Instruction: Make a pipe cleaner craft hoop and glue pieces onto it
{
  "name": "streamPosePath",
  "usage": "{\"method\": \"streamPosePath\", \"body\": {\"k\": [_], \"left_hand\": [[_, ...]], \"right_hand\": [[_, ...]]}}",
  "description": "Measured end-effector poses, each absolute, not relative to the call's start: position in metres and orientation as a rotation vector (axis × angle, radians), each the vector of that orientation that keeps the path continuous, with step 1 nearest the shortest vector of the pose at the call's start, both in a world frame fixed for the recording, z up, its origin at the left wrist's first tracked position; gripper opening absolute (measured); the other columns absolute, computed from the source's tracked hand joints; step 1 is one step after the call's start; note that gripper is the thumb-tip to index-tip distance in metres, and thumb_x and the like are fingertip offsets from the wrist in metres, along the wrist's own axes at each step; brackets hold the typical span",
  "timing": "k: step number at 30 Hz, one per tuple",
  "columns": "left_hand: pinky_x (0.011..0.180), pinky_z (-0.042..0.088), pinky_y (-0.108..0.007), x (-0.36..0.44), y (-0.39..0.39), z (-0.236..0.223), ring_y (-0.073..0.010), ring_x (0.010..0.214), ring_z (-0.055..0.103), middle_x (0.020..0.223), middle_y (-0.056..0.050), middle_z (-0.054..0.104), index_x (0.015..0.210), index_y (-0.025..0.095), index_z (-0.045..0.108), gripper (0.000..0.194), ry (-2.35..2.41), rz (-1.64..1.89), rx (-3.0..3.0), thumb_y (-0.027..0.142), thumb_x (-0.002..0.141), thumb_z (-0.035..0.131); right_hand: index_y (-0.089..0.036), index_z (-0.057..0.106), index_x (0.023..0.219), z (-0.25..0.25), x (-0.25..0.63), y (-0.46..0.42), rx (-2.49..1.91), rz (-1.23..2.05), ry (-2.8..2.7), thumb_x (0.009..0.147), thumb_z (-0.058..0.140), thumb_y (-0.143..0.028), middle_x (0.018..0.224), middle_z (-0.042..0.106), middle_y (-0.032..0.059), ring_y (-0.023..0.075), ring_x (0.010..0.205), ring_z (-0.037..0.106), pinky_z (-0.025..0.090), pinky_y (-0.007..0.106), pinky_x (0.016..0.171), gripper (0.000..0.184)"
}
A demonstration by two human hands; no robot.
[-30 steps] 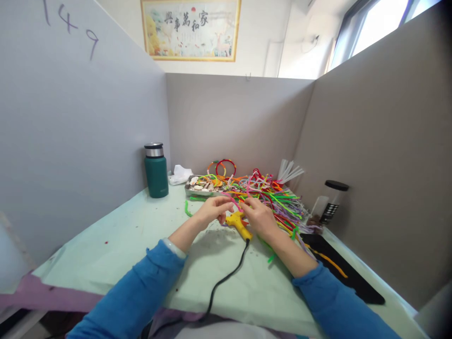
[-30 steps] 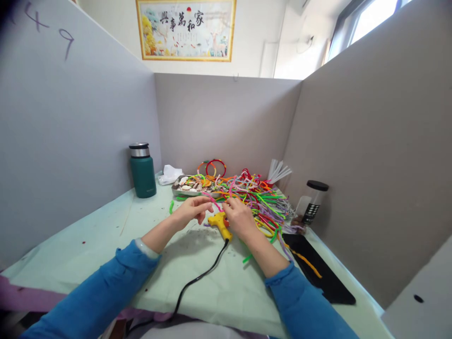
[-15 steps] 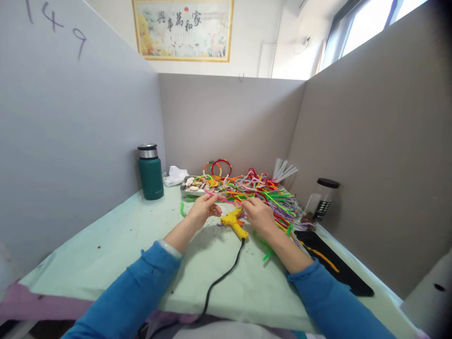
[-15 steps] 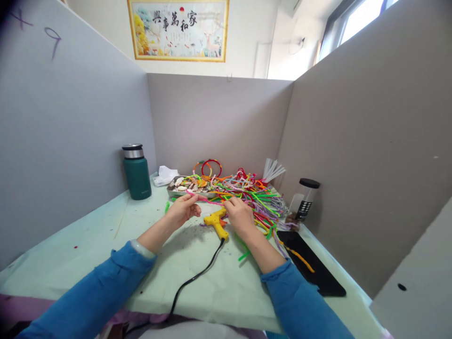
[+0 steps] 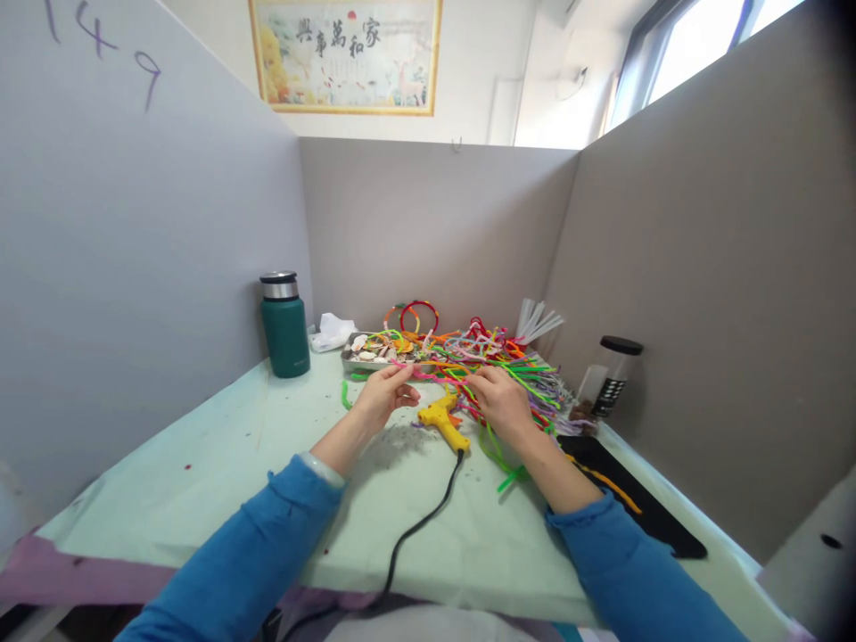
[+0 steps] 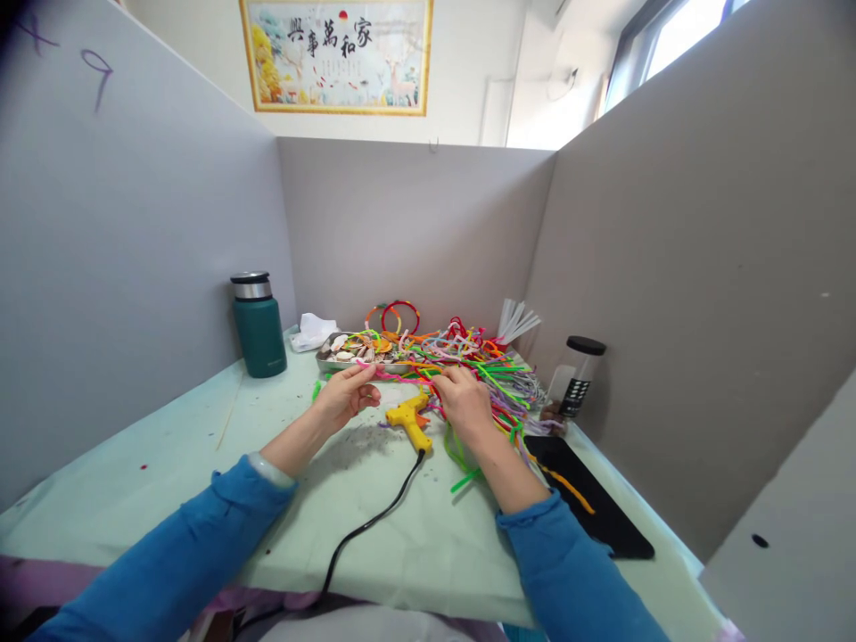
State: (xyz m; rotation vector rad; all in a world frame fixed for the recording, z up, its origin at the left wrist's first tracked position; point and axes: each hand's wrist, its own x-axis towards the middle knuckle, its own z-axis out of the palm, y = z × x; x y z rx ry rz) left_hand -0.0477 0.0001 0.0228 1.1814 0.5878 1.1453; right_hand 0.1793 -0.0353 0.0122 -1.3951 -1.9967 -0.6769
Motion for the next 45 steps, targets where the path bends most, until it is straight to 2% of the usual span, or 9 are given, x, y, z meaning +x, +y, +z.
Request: {"method": "streamPosePath", "body": {"k": [3,8,14,19,25,29,32,38,45], "left_hand": [[0.049,0.047,-0.021,-0.048,0.001,0.023,-0.0082,0.05,0.055,0.064,-0.001,0.059,0.092,0.013,0.062,0.035,0.607,1.186,1.173,0.037,0.068,0.069],[0.046,0.042,-0.019,-0.048,-0.001,0.022,-0.007,0.045,0.051,0.053,0.002,0.054,0.085,0.012,0.062,0.034,0.58,1.15,1.246,0.039,0.066,0.069],[0.045,0.041,-0.02,-0.045,-0.003,0.02,-0.0059,0.044,0.049,0.063,0.0,0.059,0.084,0.012,0.062,0.035,0.602,1.135,1.293,0.038,0.063,0.071],[0.045,0.043,-0.021,-0.047,0.001,0.018,-0.0046,0.044,0.049,0.075,-0.002,0.063,0.078,0.014,0.057,0.032,0.603,1.149,1.257,0.038,0.062,0.071],[0.048,0.046,-0.022,-0.047,0.004,0.015,-0.0058,0.045,0.052,0.068,-0.001,0.059,0.076,0.012,0.057,0.032,0.687,1.149,1.243,0.033,0.06,0.074],[0.05,0.048,-0.024,-0.048,0.005,0.014,-0.0071,0.047,0.054,0.068,-0.002,0.06,0.077,0.012,0.056,0.031,0.75,1.154,1.231,0.03,0.059,0.075],[0.047,0.046,-0.022,-0.048,0.003,0.015,-0.0072,0.045,0.054,0.07,-0.003,0.062,0.075,0.012,0.055,0.031,0.797,1.144,1.26,0.029,0.058,0.074],[0.042,0.042,-0.019,-0.048,0.0,0.021,-0.0077,0.042,0.053,0.063,-0.002,0.061,0.074,0.014,0.052,0.029,0.903,1.145,1.29,0.027,0.059,0.072],[0.04,0.04,-0.018,-0.048,-0.001,0.021,-0.0092,0.039,0.053,0.053,0.002,0.058,0.083,0.015,0.052,0.032,0.909,1.124,1.296,0.021,0.059,0.072]], "right_hand": [[-0.023,0.066,0.094,0.011,0.178,-0.035,-1.388,-0.685,-2.036,0.087,0.043,-0.02,0.097,0.061,0.0049,0.016,0.089,0.049,0.035,0.024,0.074,0.025],[-0.025,0.067,0.095,0.011,0.174,-0.037,-1.521,-0.676,-1.994,0.088,0.041,-0.025,0.097,0.062,0.0047,0.0155,0.086,0.052,0.035,0.025,0.069,0.027],[-0.027,0.067,0.097,0.01,0.17,-0.039,-1.605,-0.596,-2.08,0.09,0.038,-0.03,0.098,0.063,0.0024,0.0129,0.079,0.057,0.033,0.023,0.059,0.029],[-0.027,0.069,0.091,0.009,0.181,-0.032,-1.621,-0.536,-2.049,0.088,0.041,-0.03,0.097,0.063,0.0023,0.013,0.079,0.057,0.036,0.023,0.063,0.029],[-0.019,0.061,0.111,0.02,0.226,-0.026,-1.796,-0.475,-1.7,0.084,0.047,-0.031,0.108,0.06,0.0091,0.0179,0.089,0.057,0.041,0.026,0.075,0.033],[-0.021,0.069,0.088,0.021,0.249,-0.028,-2.162,-0.216,-1.776,0.08,0.049,-0.036,0.092,0.066,0.0085,0.0211,0.085,0.06,0.041,0.029,0.068,0.026],[-0.02,0.067,0.089,0.014,0.249,-0.025,-2.307,-0.065,-1.9,0.075,0.055,-0.036,0.093,0.066,0.0092,0.0224,0.087,0.061,0.041,0.029,0.067,0.024],[-0.014,0.06,0.098,0.004,0.24,-0.018,-2.336,-0.121,-1.956,0.076,0.052,-0.029,0.1,0.064,0.0168,0.026,0.09,0.061,0.044,0.033,0.069,0.028],[-0.015,0.057,0.107,0.024,0.239,-0.029,-2.399,-0.198,-1.884,0.075,0.051,-0.026,0.103,0.062,0.017,0.0279,0.094,0.06,0.044,0.035,0.071,0.034]]}}
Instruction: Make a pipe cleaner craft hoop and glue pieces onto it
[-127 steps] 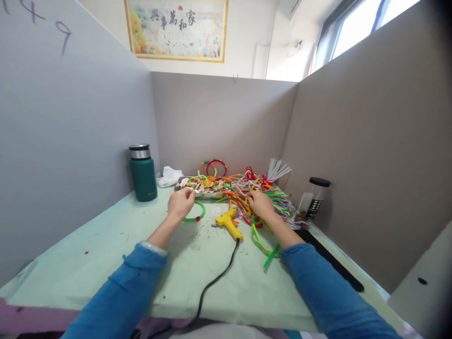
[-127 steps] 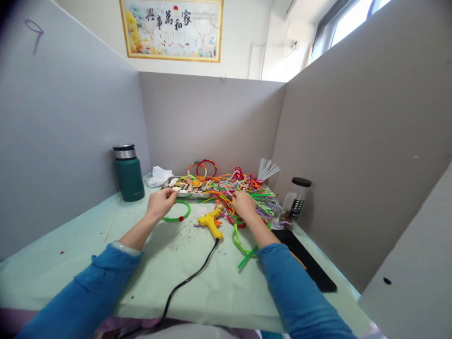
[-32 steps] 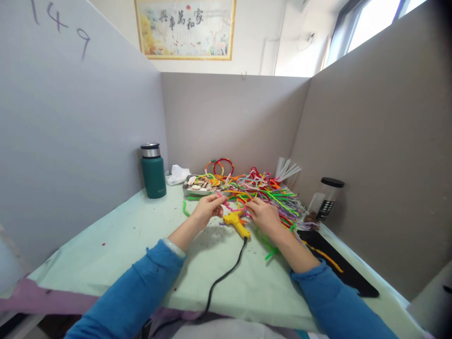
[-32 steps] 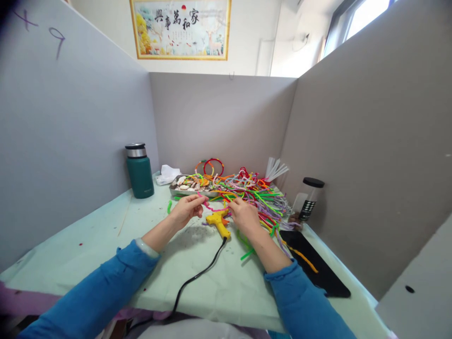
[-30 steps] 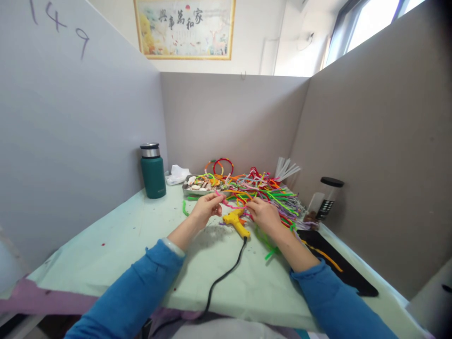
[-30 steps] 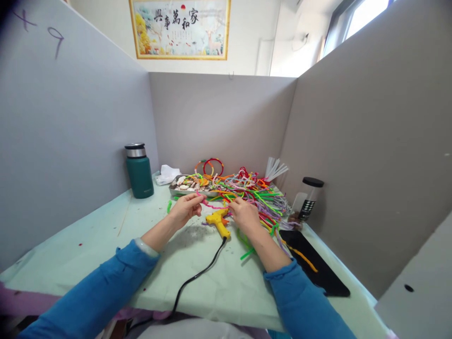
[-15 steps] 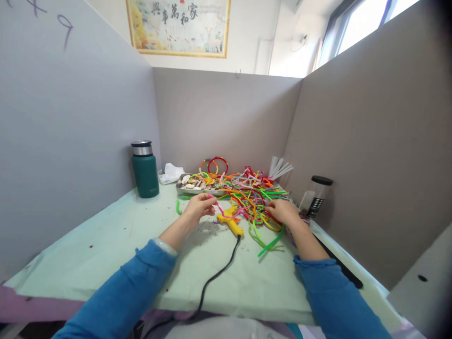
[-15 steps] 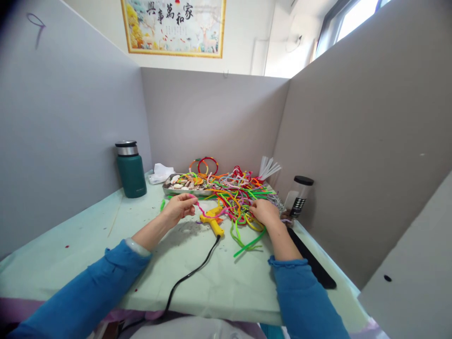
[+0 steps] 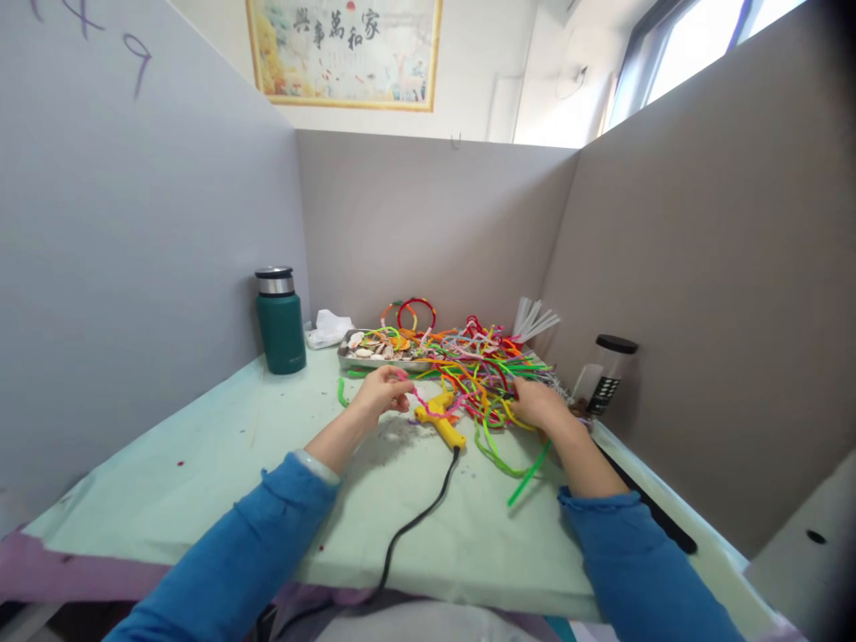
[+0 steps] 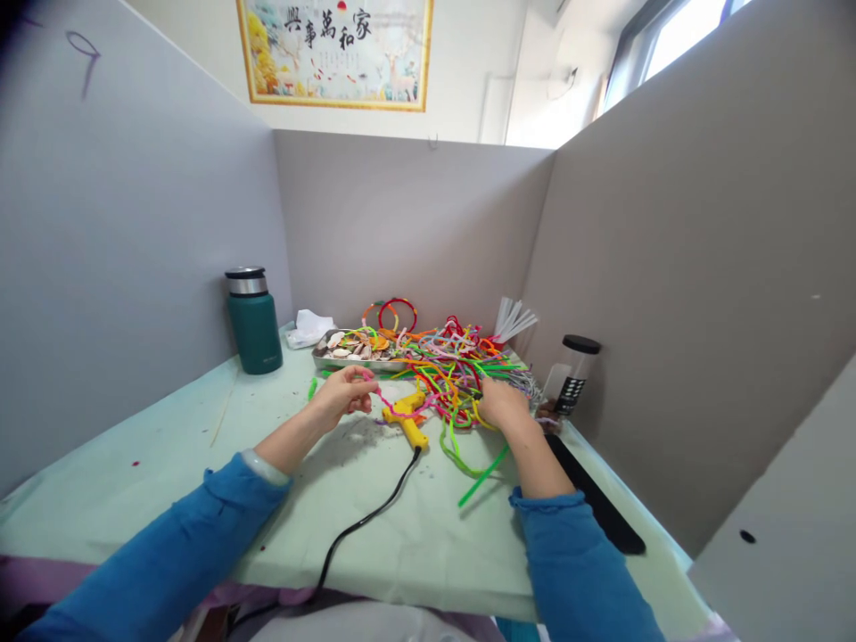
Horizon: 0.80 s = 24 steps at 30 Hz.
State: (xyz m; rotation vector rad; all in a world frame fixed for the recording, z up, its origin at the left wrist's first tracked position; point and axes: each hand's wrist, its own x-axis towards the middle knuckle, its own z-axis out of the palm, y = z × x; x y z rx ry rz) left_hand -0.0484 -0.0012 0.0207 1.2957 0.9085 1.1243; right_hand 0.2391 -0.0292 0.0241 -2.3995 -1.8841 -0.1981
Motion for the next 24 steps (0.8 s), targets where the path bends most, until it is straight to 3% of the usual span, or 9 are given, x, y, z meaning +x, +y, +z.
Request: {"method": "streamPosePath", "body": {"k": [6,12,16,20,24], "left_hand": [[0.051,0.05,-0.023,-0.052,0.006,0.014,-0.0099,0.051,0.059,0.084,-0.01,0.067,0.081,0.011,0.057,0.027,0.789,1.057,1.253,0.032,0.067,0.069],[0.049,0.048,-0.022,-0.053,0.01,0.014,-0.0081,0.048,0.056,0.077,-0.007,0.066,0.081,0.011,0.059,0.023,0.731,1.124,1.122,0.026,0.067,0.07],[0.043,0.044,-0.019,-0.054,0.007,0.02,-0.006,0.043,0.052,0.069,-0.003,0.063,0.079,0.012,0.057,0.018,0.722,1.195,1.014,0.023,0.069,0.068],[0.043,0.044,-0.019,-0.054,0.006,0.023,-0.0045,0.041,0.048,0.065,-0.001,0.06,0.077,0.012,0.057,0.015,0.725,1.242,0.932,0.021,0.07,0.066],[0.042,0.042,-0.018,-0.055,0.009,0.022,-0.0042,0.041,0.047,0.062,0.0,0.058,0.077,0.012,0.057,0.015,0.725,1.258,0.902,0.022,0.07,0.066]], "right_hand": [[-0.015,0.058,0.109,0.035,0.253,-0.037,-2.443,-0.252,-1.716,0.076,0.048,-0.024,0.107,0.058,0.0196,0.0303,0.095,0.059,0.045,0.037,0.07,0.035],[-0.018,0.055,0.117,0.042,0.265,-0.046,-2.442,-0.336,-1.548,0.076,0.052,-0.029,0.11,0.056,0.0205,0.0315,0.097,0.057,0.044,0.039,0.073,0.043],[-0.017,0.058,0.113,0.041,0.268,-0.041,-2.37,-0.157,-1.596,0.078,0.049,-0.04,0.105,0.062,0.0161,0.0302,0.096,0.058,0.044,0.037,0.075,0.042],[-0.016,0.055,0.117,0.035,0.26,-0.033,-1.96,0.066,-1.662,0.08,0.05,-0.042,0.11,0.061,0.0119,0.0239,0.097,0.058,0.044,0.031,0.078,0.046],[-0.015,0.043,0.127,0.033,0.246,-0.033,-1.645,0.396,-1.554,0.079,0.052,-0.042,0.1,0.065,0.0091,0.0173,0.078,0.061,0.047,0.026,0.061,0.056]]}}
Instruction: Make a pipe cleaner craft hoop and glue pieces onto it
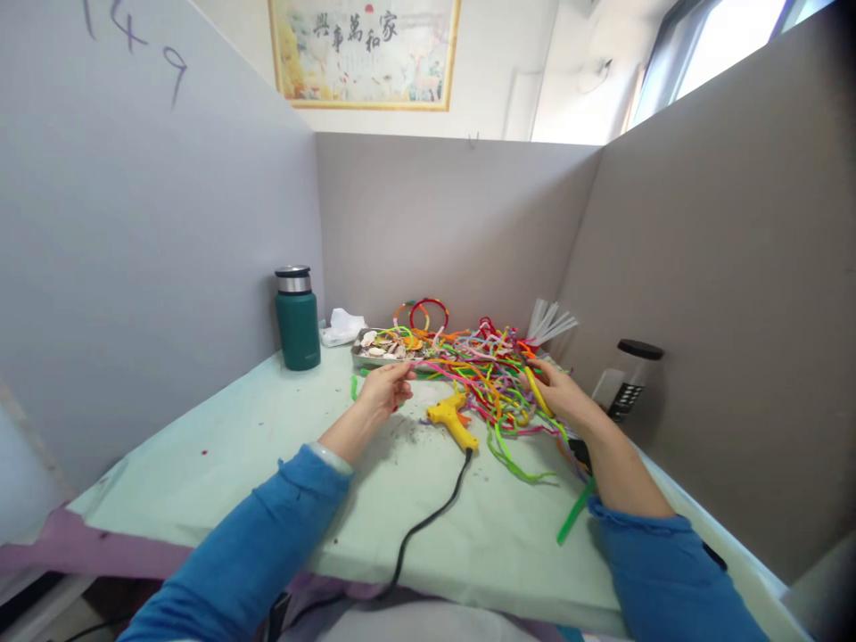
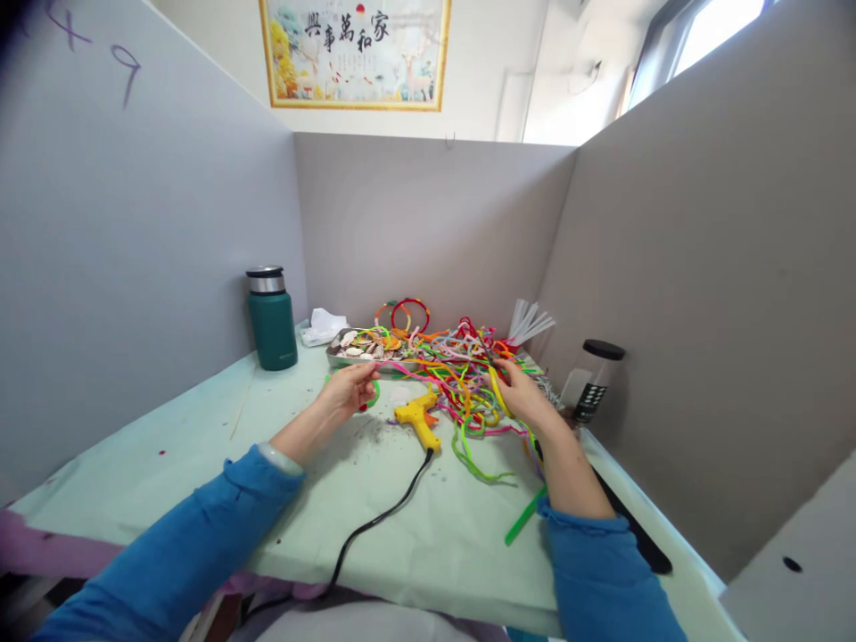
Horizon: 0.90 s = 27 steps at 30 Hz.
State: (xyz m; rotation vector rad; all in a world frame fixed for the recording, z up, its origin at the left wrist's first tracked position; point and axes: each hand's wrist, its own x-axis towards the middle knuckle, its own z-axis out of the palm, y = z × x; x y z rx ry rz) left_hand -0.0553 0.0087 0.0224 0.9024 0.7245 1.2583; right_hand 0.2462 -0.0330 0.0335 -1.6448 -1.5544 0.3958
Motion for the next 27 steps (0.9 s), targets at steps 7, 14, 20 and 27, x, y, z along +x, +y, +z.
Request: {"method": "streamPosePath", "body": {"k": [7,14,20,27], "left_hand": [[0.041,0.041,-0.017,-0.055,0.006,0.023,-0.0041,0.041,0.047,0.064,0.001,0.058,0.078,0.014,0.056,0.018,0.662,1.175,0.995,0.025,0.069,0.067],[0.047,0.045,-0.021,-0.045,-0.013,0.019,-0.0056,0.046,0.05,0.074,-0.004,0.061,0.078,0.012,0.061,0.026,0.482,0.869,1.317,0.033,0.067,0.07],[0.048,0.045,-0.022,-0.042,-0.02,0.02,-0.0068,0.048,0.051,0.072,-0.006,0.062,0.075,0.012,0.064,0.027,0.453,0.726,1.461,0.035,0.065,0.071],[0.048,0.043,-0.021,-0.043,-0.019,0.021,-0.0067,0.048,0.051,0.071,-0.005,0.062,0.077,0.011,0.065,0.028,0.468,0.74,1.478,0.035,0.064,0.071]], "right_hand": [[-0.02,0.043,0.115,0.029,0.209,-0.042,-1.326,1.081,-1.423,0.074,0.06,-0.047,0.085,0.066,0.0066,0.013,0.052,0.059,0.039,0.02,0.035,0.052],[-0.018,0.047,0.096,0.017,0.164,-0.032,-1.228,1.035,-1.211,0.063,0.07,-0.03,0.06,0.06,-0.0017,0.0078,0.037,0.048,0.031,0.016,0.029,0.042],[-0.021,0.048,0.1,0.028,0.175,-0.041,-0.949,1.072,-1.375,0.067,0.063,-0.033,0.052,0.048,-0.0089,0.0055,0.033,0.038,0.029,0.017,0.03,0.038],[-0.02,0.048,0.099,0.027,0.184,-0.041,-1.083,0.918,-1.386,0.066,0.063,-0.033,0.048,0.046,-0.0093,0.0062,0.032,0.036,0.026,0.017,0.03,0.039]]}}
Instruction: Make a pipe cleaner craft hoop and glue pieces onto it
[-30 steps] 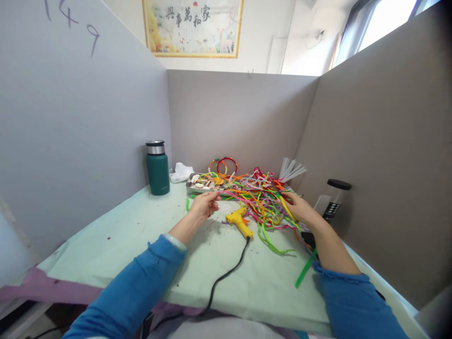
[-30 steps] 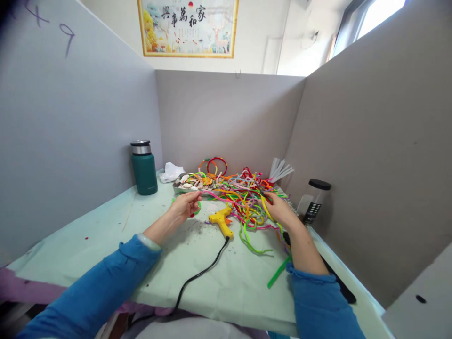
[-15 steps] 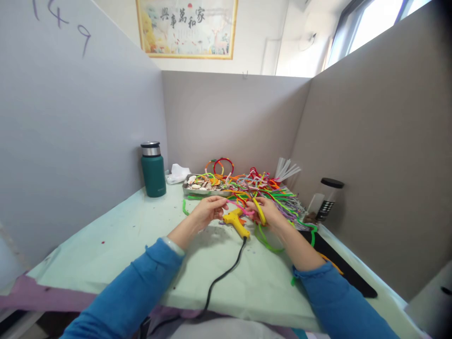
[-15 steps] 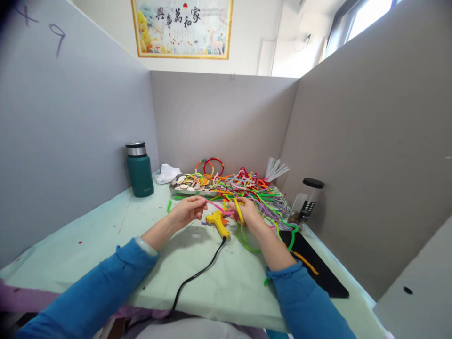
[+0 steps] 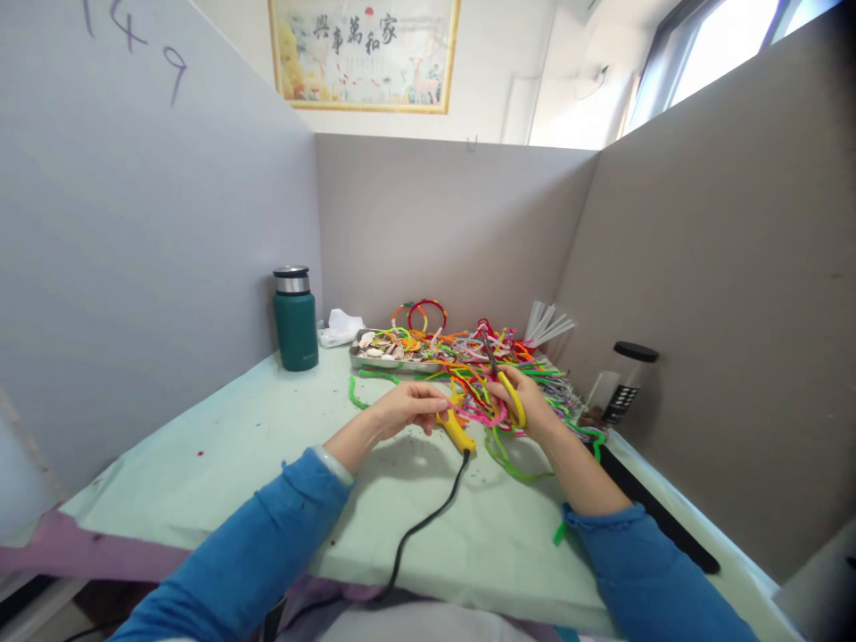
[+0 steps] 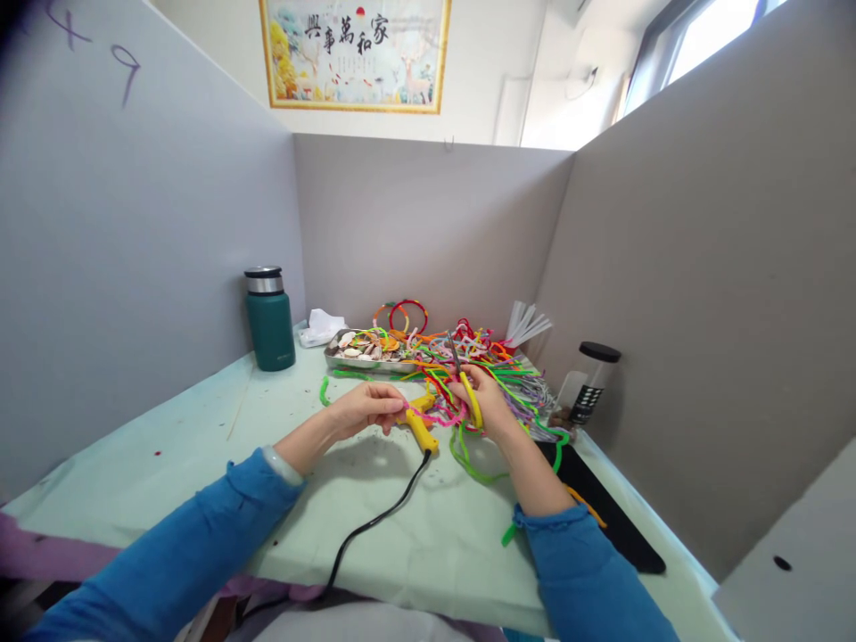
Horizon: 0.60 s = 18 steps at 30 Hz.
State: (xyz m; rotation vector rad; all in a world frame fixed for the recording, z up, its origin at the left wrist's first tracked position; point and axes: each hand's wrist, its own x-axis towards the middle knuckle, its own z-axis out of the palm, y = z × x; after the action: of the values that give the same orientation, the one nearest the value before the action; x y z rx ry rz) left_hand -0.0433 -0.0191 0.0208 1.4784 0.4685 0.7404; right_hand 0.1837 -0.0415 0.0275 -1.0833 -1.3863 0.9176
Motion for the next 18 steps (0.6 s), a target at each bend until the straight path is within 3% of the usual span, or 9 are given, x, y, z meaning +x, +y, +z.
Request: {"method": "streamPosePath", "body": {"k": [5,9,12,14,18], "left_hand": [[0.049,0.044,-0.022,-0.043,-0.019,0.019,-0.0076,0.049,0.053,0.078,-0.009,0.064,0.088,0.009,0.064,0.039,0.422,0.6,1.517,0.043,0.069,0.066],[0.049,0.044,-0.021,-0.043,-0.016,0.02,-0.0053,0.046,0.051,0.08,-0.008,0.063,0.102,0.01,0.06,0.046,0.477,0.794,1.474,0.045,0.073,0.062],[0.05,0.045,-0.022,-0.043,-0.014,0.023,-0.0055,0.049,0.051,0.083,-0.006,0.063,0.112,0.014,0.055,0.05,0.528,0.958,1.485,0.039,0.069,0.067],[0.051,0.044,-0.021,-0.042,-0.014,0.023,-0.0071,0.051,0.053,0.075,-0.004,0.063,0.111,0.014,0.056,0.05,0.546,0.978,1.589,0.037,0.068,0.068],[0.046,0.038,-0.018,-0.035,-0.015,0.018,-0.0064,0.046,0.049,0.06,-0.001,0.058,0.09,0.01,0.066,0.032,0.614,0.975,1.892,0.036,0.071,0.064]], "right_hand": [[-0.02,0.046,0.101,0.033,0.18,-0.059,-0.769,1.24,-1.537,0.076,0.055,-0.034,0.048,0.035,-0.0099,0.0048,0.032,0.024,0.02,0.019,0.031,0.03],[-0.02,0.048,0.075,0.035,0.176,-0.066,-0.758,1.379,-1.678,0.076,0.054,-0.035,0.045,0.031,-0.008,0.0059,0.033,0.022,0.018,0.021,0.033,0.016],[-0.021,0.039,0.057,0.035,0.172,-0.065,-0.787,1.438,-1.773,0.075,0.052,-0.036,0.042,0.031,-0.006,0.0066,0.035,0.024,0.019,0.022,0.034,0.027],[-0.021,0.035,0.052,0.035,0.17,-0.064,-0.803,1.44,-1.808,0.075,0.052,-0.035,0.041,0.032,-0.0052,0.0067,0.036,0.025,0.02,0.022,0.035,0.032],[-0.02,0.034,0.051,0.031,0.168,-0.062,-0.834,1.46,-1.784,0.075,0.053,-0.035,0.04,0.031,-0.0053,0.0062,0.035,0.025,0.019,0.022,0.035,0.034]]}}
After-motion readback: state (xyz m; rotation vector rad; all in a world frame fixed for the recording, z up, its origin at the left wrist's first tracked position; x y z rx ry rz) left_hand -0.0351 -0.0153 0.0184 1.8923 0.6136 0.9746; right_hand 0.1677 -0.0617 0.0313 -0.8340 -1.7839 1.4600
